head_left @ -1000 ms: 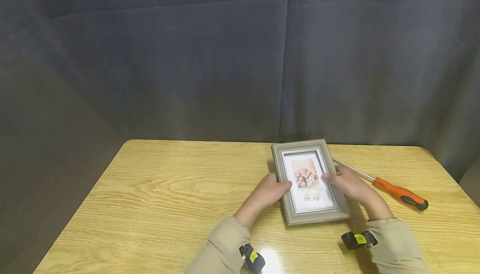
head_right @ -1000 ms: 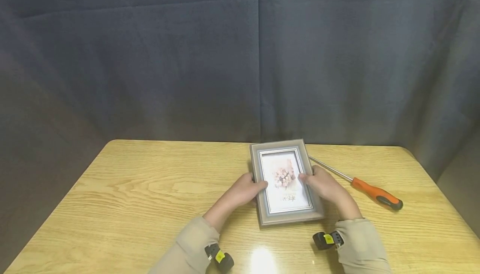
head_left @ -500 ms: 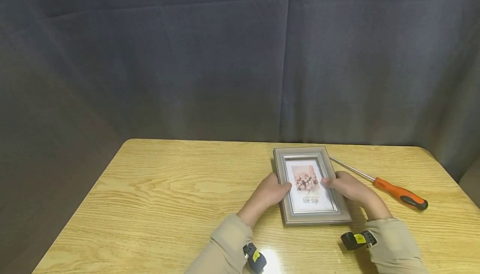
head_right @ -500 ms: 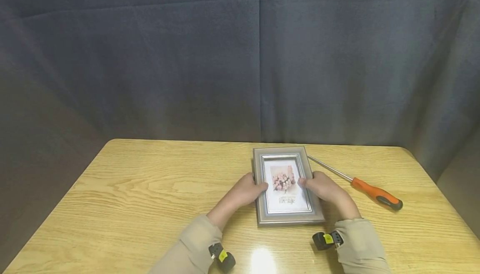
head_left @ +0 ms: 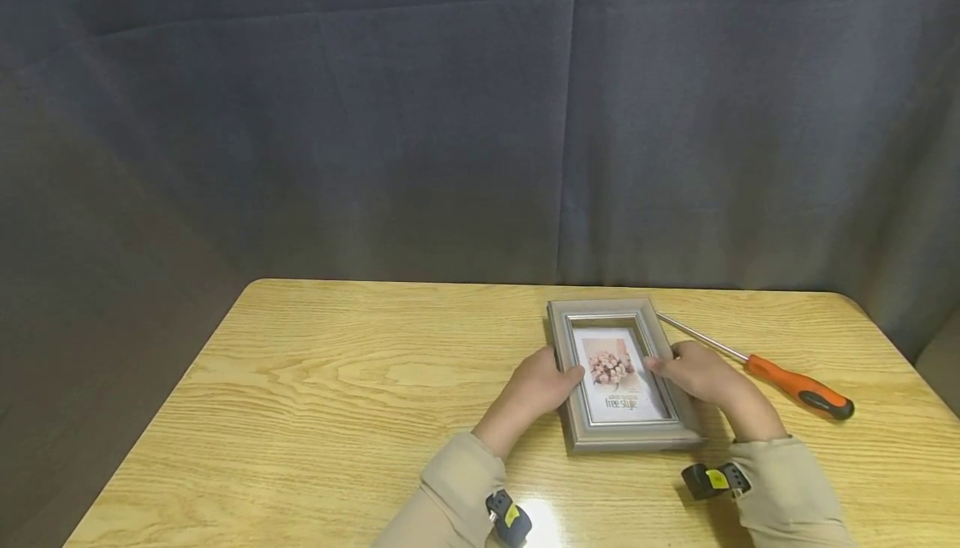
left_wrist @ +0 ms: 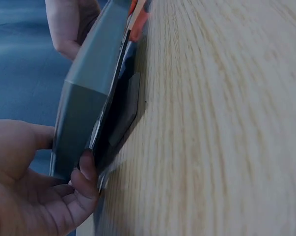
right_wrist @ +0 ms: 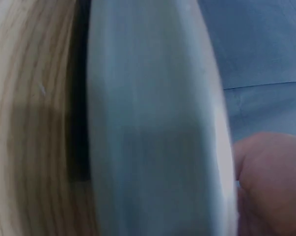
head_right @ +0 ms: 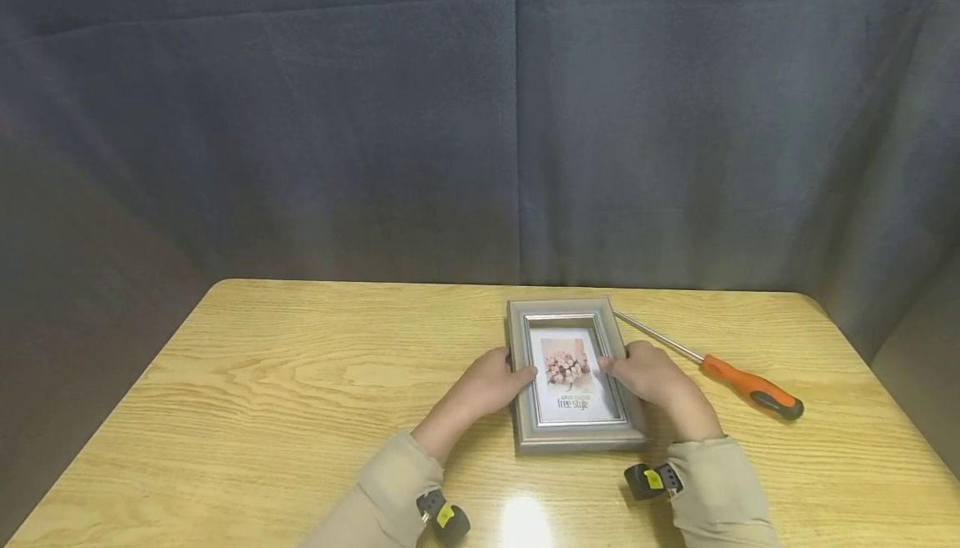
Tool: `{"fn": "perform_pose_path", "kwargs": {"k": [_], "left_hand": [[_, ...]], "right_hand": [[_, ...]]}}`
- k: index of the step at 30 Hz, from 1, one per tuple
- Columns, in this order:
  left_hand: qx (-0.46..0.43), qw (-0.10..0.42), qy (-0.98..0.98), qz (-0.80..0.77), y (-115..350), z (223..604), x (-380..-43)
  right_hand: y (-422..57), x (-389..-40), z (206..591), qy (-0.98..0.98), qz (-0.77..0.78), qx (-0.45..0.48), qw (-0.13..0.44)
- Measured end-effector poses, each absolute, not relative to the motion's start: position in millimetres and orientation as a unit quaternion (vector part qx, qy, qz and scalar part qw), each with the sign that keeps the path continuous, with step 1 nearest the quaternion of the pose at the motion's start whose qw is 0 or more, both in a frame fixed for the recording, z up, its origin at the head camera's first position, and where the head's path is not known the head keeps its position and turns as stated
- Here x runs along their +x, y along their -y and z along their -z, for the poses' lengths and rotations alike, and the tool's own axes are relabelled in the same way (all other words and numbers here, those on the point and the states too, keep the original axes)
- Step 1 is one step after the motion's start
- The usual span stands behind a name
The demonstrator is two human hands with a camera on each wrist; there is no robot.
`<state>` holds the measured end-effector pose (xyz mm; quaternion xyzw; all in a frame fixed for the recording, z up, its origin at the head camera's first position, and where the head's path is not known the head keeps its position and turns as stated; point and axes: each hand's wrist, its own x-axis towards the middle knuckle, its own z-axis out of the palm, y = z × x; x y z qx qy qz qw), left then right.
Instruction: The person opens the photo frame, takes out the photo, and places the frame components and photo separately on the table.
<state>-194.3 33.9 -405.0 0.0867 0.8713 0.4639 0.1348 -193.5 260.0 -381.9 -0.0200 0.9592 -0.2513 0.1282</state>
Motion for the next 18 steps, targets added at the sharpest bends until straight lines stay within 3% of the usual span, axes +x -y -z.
{"fn": "perform_pose_path", "kwargs": {"k": [18], "left_hand": [[0.093,0.138,-0.855,-0.492,0.1,404.2,-191.3]], "right_hand": [[-222.7,-186.8,372.7,-0.956,0.269,-0.014,0.114]]}}
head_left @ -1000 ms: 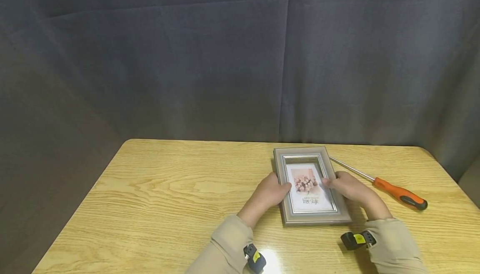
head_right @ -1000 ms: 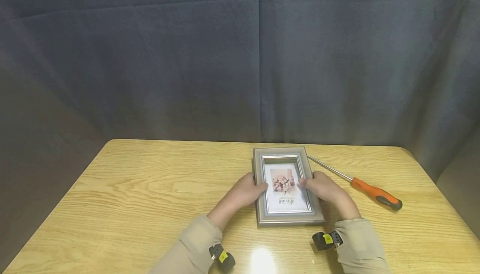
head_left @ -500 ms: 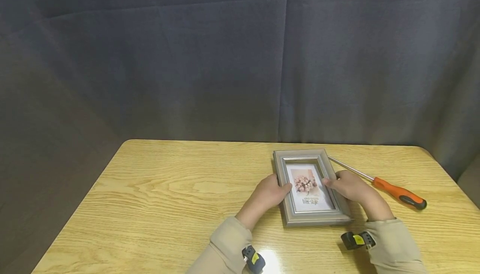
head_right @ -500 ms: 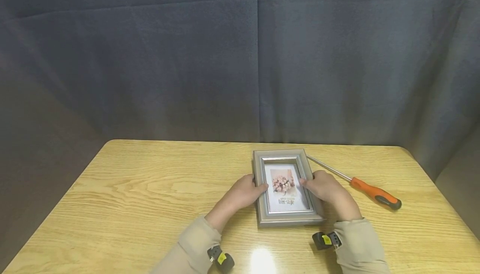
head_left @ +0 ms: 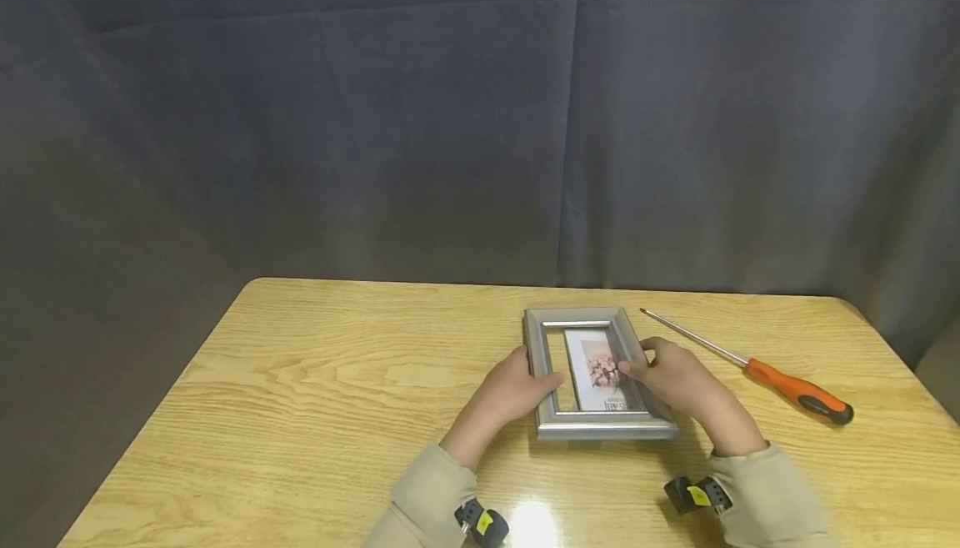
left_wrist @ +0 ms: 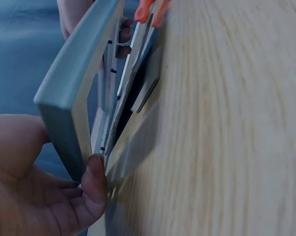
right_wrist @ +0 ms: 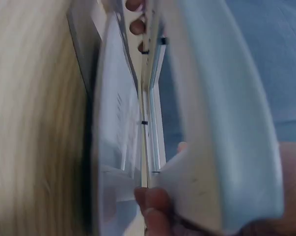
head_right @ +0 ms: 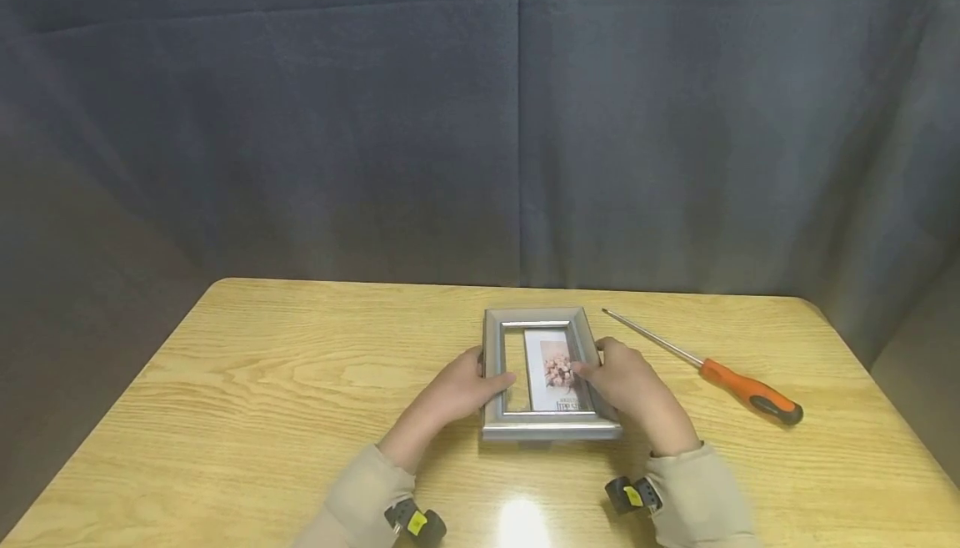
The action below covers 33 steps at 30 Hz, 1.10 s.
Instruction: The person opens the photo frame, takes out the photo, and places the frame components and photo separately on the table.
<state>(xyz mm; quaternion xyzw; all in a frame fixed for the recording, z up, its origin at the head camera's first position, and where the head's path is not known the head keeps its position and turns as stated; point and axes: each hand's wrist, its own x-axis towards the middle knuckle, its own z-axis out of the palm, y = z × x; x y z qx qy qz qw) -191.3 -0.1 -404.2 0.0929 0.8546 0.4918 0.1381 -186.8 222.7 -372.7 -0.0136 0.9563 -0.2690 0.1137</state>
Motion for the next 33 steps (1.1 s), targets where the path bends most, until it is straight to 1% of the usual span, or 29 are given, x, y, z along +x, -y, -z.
{"fn": "perform_pose_path", "kwargs": {"k": [7,10,14,17,27,33], "left_hand": [[0.055,0.111,-0.886,-0.448,23.3,398.2,-189.6],[0.041,0.074,-0.909,-0.409,35.2,396.1,-190.1],[0.027,0.007,-0.94,-0.341,52.5,392.8,-189.2],[0.015,-0.017,-0.953,-0.301,65.8,389.5,-188.8],[-0.018,-0.046,-0.957,-0.285,109.1,389.8,-190.6],[-0.023,-0.071,-0.962,-0.262,127.7,394.7,-187.7]], "right_hand": [[-189.2,-185.6,373.0,-0.954,0.287,-0.025,0.088],[-175.2,-187.0,373.5,-0.951,0.296,-0.042,0.081],[-155.3,-193.2,375.5,-0.942,0.323,-0.051,0.07],[-138.6,-197.1,376.4,-0.936,0.343,-0.043,0.065],[-85.0,-193.1,385.8,-0.898,0.435,-0.039,0.041],[-57.9,-186.3,392.8,-0.899,0.432,-0.061,0.032]]}}
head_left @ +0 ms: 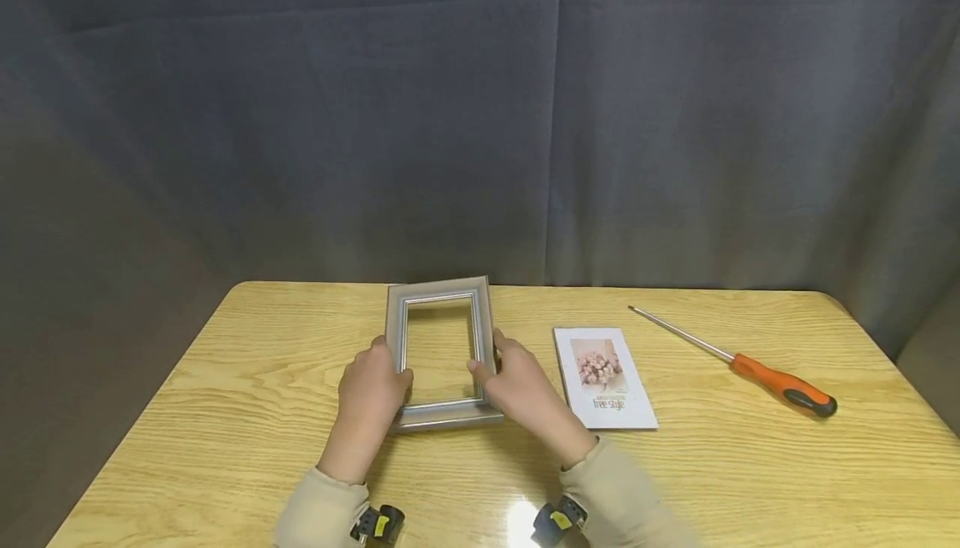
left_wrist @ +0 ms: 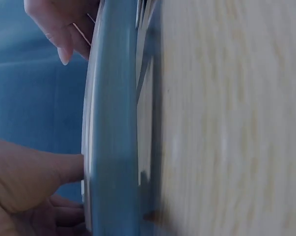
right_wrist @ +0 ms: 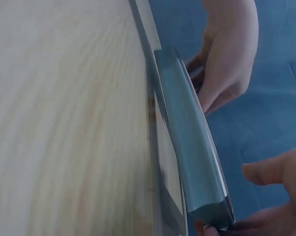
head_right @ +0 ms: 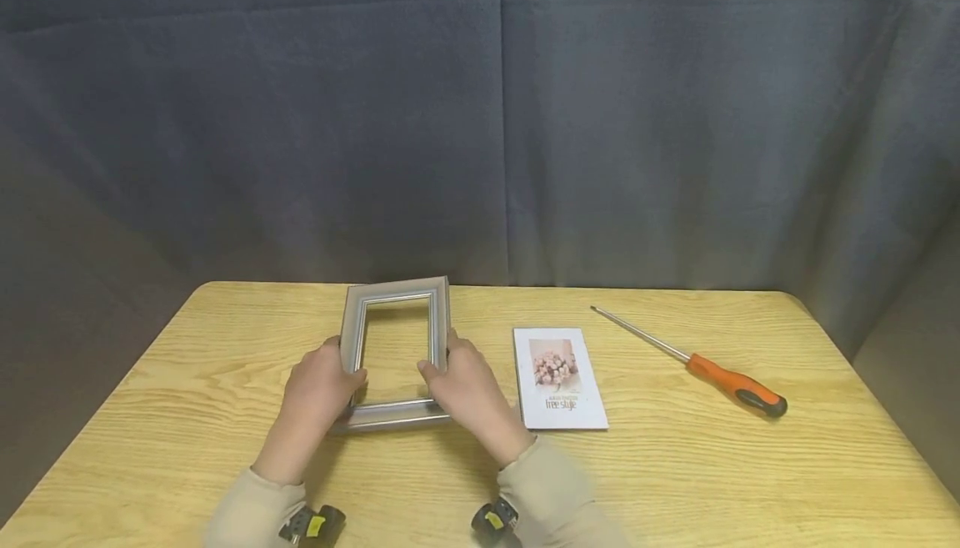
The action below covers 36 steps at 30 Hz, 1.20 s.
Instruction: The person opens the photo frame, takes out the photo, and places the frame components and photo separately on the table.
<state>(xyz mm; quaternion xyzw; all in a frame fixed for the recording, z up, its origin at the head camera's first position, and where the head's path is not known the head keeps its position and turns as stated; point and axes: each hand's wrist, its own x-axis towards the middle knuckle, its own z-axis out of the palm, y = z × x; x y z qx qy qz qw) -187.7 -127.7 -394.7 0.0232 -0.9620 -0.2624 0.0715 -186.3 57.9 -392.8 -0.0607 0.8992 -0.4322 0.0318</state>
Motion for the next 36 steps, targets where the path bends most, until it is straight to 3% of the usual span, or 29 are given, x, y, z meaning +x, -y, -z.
{"fn": "perform_pose_path", "kwargs": {"k": [11,20,36], "left_hand": [[0.048,0.047,0.964,0.255,162.2,387.5,-185.8],[0.057,0.026,0.967,0.248,167.0,388.7,-184.6],[0.048,0.033,0.979,0.196,163.5,392.7,-184.1]], "right_hand": [[-30.2,-178.3,402.2,-0.866,0.481,-0.111,0.081],[-26.3,-175.9,405.7,-0.873,0.462,-0.133,0.08],[-24.0,-170.2,408.1,-0.902,0.405,-0.117,0.09]]}}
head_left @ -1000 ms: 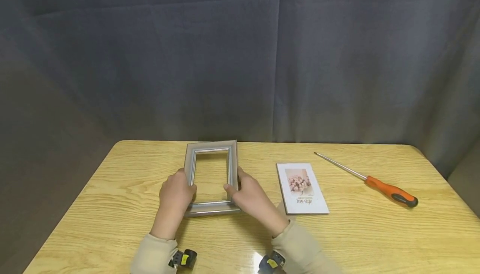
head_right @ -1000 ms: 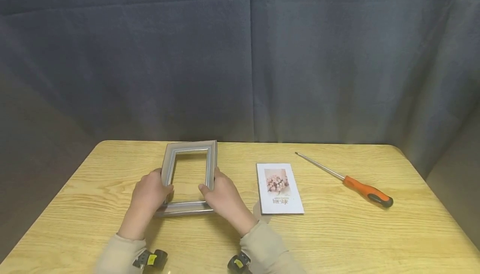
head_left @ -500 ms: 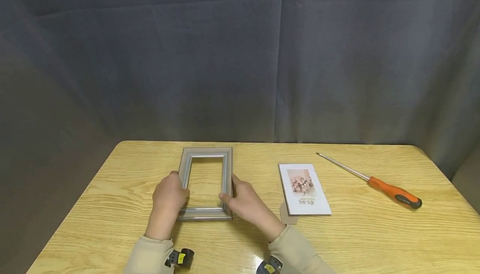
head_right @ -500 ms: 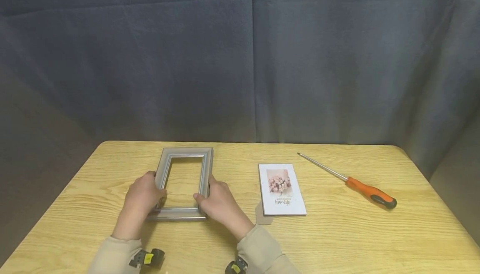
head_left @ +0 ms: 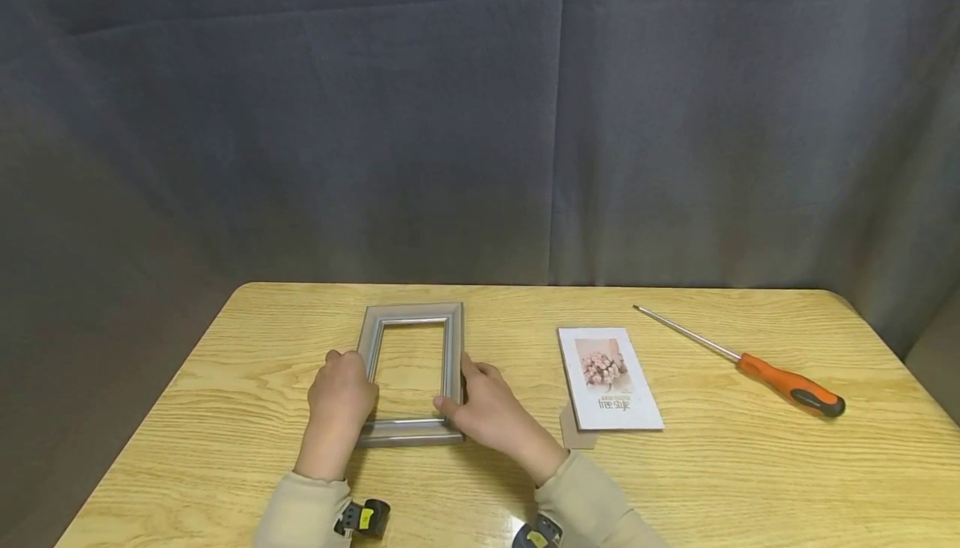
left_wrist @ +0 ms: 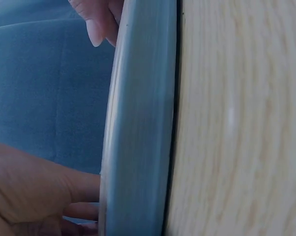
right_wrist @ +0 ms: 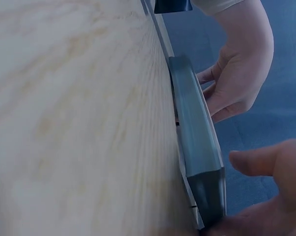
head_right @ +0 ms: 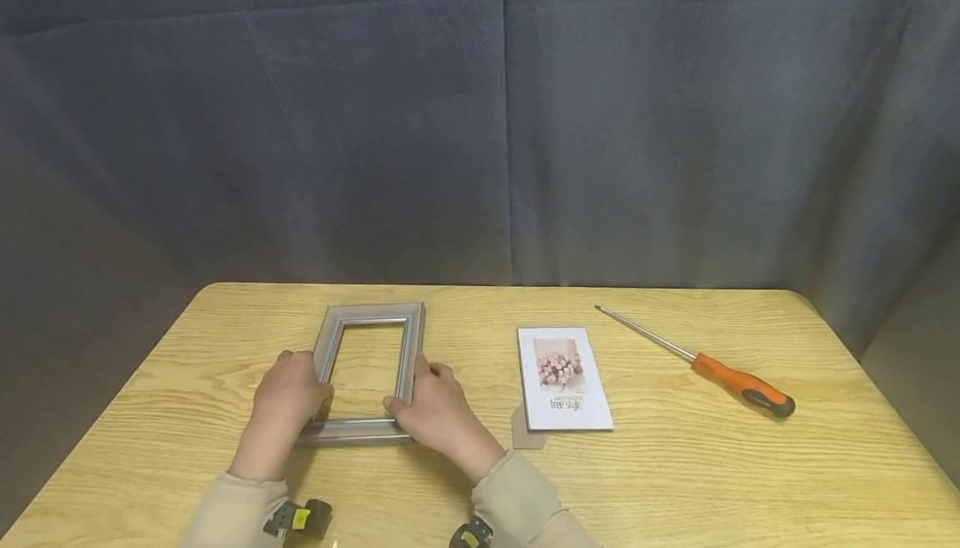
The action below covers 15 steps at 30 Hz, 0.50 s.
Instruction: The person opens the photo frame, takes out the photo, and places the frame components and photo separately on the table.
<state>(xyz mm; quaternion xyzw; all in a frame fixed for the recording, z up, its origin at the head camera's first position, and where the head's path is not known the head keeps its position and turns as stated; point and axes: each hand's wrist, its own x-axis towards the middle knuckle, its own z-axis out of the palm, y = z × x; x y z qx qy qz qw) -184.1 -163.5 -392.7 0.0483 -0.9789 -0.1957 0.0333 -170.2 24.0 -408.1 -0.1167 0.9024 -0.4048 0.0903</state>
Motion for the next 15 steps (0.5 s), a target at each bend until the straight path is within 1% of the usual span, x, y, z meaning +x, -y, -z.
{"fn": "perform_pose_path", "kwargs": {"k": [9,13,15], "left_hand": [[0.051,0.02,0.98,0.193,165.6,392.2,-185.0],[0.06,0.03,0.981,0.185,165.7,390.1,-186.5],[0.06,0.044,0.98,0.183,165.9,389.0,-187.3]], "right_hand": [[-28.1,-173.4,407.0,-0.906,0.394,-0.122,0.095],[-33.4,-175.1,401.1,-0.903,0.394,-0.134,0.11],[-36.8,-175.4,397.1,-0.898,0.4,-0.14,0.116]]}}
